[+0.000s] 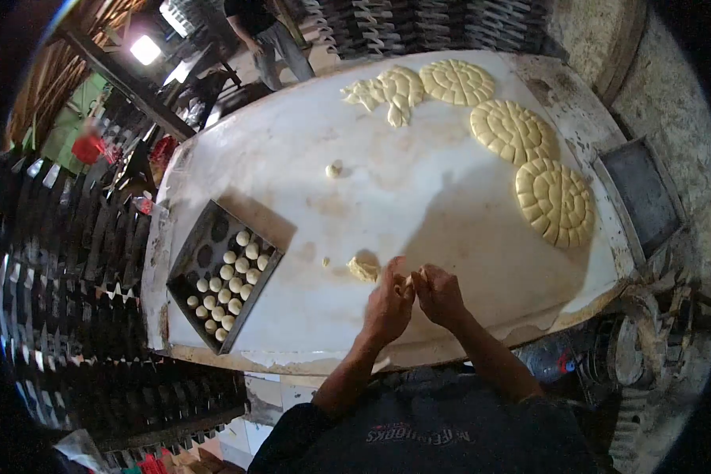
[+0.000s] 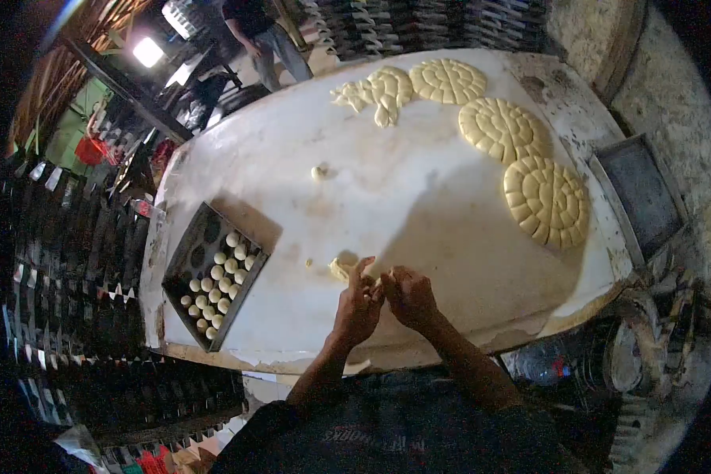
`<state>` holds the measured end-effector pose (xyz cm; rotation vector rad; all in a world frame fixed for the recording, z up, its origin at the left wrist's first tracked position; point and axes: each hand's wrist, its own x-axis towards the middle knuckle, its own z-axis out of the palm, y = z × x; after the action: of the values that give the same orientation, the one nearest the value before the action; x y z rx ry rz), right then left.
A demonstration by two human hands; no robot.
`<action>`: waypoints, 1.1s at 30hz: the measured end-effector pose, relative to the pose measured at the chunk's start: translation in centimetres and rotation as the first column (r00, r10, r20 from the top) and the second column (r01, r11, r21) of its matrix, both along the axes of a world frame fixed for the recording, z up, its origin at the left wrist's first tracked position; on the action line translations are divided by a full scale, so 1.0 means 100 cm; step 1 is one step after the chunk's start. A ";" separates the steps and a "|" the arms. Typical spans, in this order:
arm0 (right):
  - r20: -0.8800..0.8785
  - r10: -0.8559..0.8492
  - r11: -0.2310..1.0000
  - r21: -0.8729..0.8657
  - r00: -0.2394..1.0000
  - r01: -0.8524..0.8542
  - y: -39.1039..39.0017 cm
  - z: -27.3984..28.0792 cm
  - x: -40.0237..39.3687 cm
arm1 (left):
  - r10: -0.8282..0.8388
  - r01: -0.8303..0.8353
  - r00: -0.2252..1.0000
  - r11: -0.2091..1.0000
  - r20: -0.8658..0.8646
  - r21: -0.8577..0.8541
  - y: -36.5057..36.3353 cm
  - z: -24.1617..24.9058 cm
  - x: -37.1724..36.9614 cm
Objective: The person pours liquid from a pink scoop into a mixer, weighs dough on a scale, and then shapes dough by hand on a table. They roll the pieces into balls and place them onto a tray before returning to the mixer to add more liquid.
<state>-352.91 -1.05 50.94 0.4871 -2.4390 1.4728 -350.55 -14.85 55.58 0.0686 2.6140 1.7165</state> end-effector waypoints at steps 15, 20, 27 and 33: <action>0.082 0.174 0.928 0.320 0.981 -0.191 0.084 -0.105 0.048 | -0.112 -0.119 0.946 0.754 -0.305 -0.646 -0.146 -0.157 0.079; -0.053 0.240 0.761 0.631 0.969 -0.154 0.109 -0.106 -0.011 | -0.032 -0.218 0.936 0.728 -0.350 -0.649 -0.183 -0.132 0.033; -0.185 0.054 0.799 0.598 0.981 0.069 -0.002 -0.126 0.001 | -0.080 -0.087 0.967 0.793 -0.244 -0.603 -0.095 -0.175 0.007; 0.007 0.025 0.813 0.582 1.000 -0.025 0.087 -0.137 -0.023 | -0.311 -0.168 0.908 0.346 -0.282 -0.923 -0.226 -0.212 0.026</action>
<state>-355.18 7.65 37.26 0.6309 -2.8703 0.6857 -347.90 -37.41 34.34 0.5719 3.3562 -0.1586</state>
